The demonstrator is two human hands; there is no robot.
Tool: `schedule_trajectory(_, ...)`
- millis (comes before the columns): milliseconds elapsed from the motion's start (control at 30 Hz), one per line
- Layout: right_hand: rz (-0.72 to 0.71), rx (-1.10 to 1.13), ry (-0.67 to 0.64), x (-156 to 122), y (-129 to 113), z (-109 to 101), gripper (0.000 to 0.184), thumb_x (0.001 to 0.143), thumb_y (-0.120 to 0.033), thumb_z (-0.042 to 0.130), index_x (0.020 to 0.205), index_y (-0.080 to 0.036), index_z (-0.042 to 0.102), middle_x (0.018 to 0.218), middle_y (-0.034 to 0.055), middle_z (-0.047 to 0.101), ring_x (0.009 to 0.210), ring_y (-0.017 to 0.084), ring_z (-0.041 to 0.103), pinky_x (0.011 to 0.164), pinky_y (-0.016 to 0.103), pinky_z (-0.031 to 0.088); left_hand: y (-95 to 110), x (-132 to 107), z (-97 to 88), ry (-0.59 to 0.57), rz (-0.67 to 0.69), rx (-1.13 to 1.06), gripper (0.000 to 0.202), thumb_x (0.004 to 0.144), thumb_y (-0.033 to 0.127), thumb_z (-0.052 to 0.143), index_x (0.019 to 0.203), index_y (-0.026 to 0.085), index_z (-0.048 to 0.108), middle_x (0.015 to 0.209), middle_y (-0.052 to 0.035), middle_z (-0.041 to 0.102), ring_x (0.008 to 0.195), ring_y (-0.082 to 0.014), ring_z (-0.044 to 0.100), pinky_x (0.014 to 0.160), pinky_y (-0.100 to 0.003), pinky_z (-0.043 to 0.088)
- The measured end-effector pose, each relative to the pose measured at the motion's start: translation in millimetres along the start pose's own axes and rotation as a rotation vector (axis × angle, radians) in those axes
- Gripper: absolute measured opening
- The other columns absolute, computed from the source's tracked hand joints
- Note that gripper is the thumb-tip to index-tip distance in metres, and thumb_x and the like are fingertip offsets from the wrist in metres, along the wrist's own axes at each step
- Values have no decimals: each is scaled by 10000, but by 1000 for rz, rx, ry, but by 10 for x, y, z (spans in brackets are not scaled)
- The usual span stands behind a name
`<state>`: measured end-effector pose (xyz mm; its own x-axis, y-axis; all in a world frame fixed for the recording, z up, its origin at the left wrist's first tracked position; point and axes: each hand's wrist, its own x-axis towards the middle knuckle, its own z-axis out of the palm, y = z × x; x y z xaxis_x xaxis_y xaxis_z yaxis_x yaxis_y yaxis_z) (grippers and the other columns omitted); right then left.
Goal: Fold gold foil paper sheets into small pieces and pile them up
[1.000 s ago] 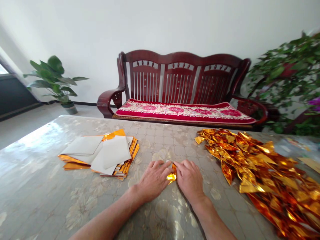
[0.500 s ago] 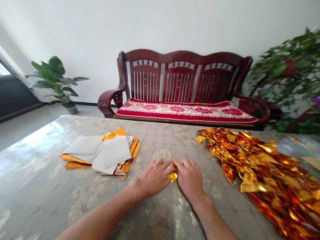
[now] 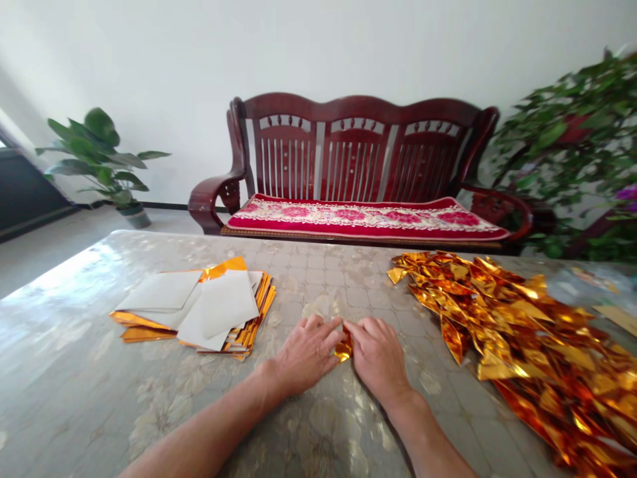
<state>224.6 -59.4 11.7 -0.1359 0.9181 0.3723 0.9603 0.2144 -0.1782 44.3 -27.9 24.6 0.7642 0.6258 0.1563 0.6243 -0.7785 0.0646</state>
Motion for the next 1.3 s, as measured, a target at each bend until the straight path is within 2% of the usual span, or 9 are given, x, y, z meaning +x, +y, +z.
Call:
schedule_trajectory(633, 4, -30, -92, 19, -19, -29, 229, 954, -195, 532, 1103, -250, 698, 868, 32, 647, 871, 195, 535, 781, 295, 332, -1, -6, 40, 13, -4, -4, 325, 939, 352, 562, 1246, 253, 520, 1471, -26, 459, 1130, -252, 496, 934, -400, 431)
schedule_trajectory(867, 8, -57, -128, 26, -30, -26, 226, 946, -179, 533, 1083, -246, 700, 851, 34, 636, 857, 191, 542, 775, 292, 338, -29, 6, 26, 17, 28, 12, 333, 946, 341, 545, 1258, 238, 497, 1446, -42, 486, 1229, -251, 462, 984, -421, 409)
schedule_trajectory(967, 30, -68, -139, 35, -51, -26, 214, 944, -173, 530, 1030, -248, 712, 847, 38, 637, 851, 190, 547, 763, 292, 335, 27, -3, 20, 37, 14, 42, 328, 942, 346, 553, 1247, 233, 506, 1457, -51, 473, 1275, -276, 428, 1037, -459, 373)
schedule_trajectory(1033, 37, -70, -144, 41, -66, -31, 214, 947, -179, 531, 1027, -254, 715, 851, 39, 642, 852, 191, 551, 760, 293, 332, 124, -18, 29, 63, -43, 81, 289, 957, 293, 526, 1237, 226, 513, 1456, -71, 465, 1264, -289, 436, 1021, -472, 386)
schedule_trajectory(1100, 38, -69, -147, 44, -79, -40, 215, 955, -193, 528, 1045, -261, 711, 853, 37, 645, 851, 191, 554, 757, 294, 331, 244, -36, 55, 54, -99, 107, 266, 961, 189, 483, 1224, 204, 524, 1386, -94, 513, 1171, -277, 497, 936, -433, 442)
schedule_trajectory(1133, 39, -71, -150, 44, -84, -47, 212, 960, -203, 524, 1042, -262, 710, 854, 36, 646, 851, 190, 555, 754, 294, 330, 301, -44, 71, 27, -98, 102, 248, 956, 157, 475, 1193, 185, 541, 1276, -96, 573, 1089, -264, 532, 883, -403, 465)
schedule_trajectory(1200, 41, -77, -163, 43, -93, -63, 201, 967, -215, 518, 1014, -260, 709, 855, 35, 646, 849, 190, 558, 747, 294, 329, 384, -62, 106, -28, -71, 79, 181, 951, 131, 465, 1093, 163, 575, 1090, -82, 620, 970, -245, 556, 819, -370, 483)
schedule_trajectory(1300, 52, -86, -184, 40, -107, -80, 186, 961, -210, 529, 986, -258, 707, 854, 33, 645, 851, 190, 565, 746, 292, 329, 411, -89, 133, -57, -9, 52, 168, 956, 122, 455, 1064, 158, 578, 1025, -70, 617, 924, -230, 557, 803, -349, 485)
